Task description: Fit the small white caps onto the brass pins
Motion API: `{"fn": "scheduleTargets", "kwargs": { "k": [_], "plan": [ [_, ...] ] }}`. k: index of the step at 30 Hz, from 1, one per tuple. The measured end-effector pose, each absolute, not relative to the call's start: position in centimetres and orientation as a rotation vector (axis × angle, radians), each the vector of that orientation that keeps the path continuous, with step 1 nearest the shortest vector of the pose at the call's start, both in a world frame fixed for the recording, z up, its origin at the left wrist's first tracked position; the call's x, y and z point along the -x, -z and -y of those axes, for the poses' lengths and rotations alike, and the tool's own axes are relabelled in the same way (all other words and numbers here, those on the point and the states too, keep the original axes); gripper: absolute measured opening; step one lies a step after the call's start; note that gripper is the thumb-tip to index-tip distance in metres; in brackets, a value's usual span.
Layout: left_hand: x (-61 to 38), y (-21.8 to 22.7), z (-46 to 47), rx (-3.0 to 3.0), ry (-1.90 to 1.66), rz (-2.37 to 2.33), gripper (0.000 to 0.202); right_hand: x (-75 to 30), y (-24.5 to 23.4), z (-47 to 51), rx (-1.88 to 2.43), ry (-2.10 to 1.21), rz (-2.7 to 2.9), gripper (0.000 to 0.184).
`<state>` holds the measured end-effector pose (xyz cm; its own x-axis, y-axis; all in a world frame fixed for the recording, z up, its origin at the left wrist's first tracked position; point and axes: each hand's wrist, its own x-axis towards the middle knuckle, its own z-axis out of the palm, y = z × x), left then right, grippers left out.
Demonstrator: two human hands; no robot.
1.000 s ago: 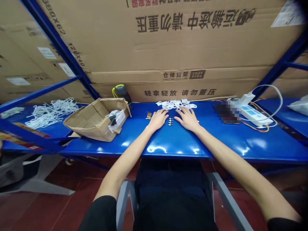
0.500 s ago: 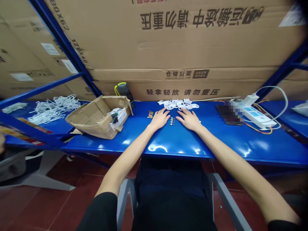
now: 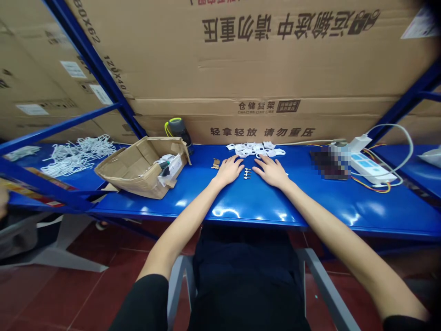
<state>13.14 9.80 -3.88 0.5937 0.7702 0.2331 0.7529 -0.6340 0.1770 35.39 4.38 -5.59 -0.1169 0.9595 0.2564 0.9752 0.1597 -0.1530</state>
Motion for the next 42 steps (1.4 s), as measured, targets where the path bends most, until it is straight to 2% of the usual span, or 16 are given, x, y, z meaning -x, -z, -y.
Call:
{"fn": "scheduleTargets", "kwargs": {
  "k": [13,20,27,30,42],
  "plan": [
    [-13.1,4.2,-10.1,-2.762,-0.440,-1.301,0.048,-35.3,5.5,-4.3,1.863,0.100,2.151,0.059],
    [-13.1,4.1,-10.2,-2.795,-0.470,-1.278,0.044,-34.6,5.2,-3.4,1.763,0.230,2.120,0.054],
    [-12.4,3.1,-10.7,-2.775,-0.614,-1.315,0.041,-32.9,4.6,-1.7,1.479,-0.221,2.324,0.073],
    [-12.1,2.6,-10.7,-2.723,-0.757,-1.404,0.043,-32.4,4.6,-1.2,1.474,-0.253,2.407,0.080],
    [-8.3,0.4,-12.8,-2.448,-1.228,-1.628,0.043,-27.0,3.6,0.9,1.402,-0.350,2.592,0.075]
  ]
}}
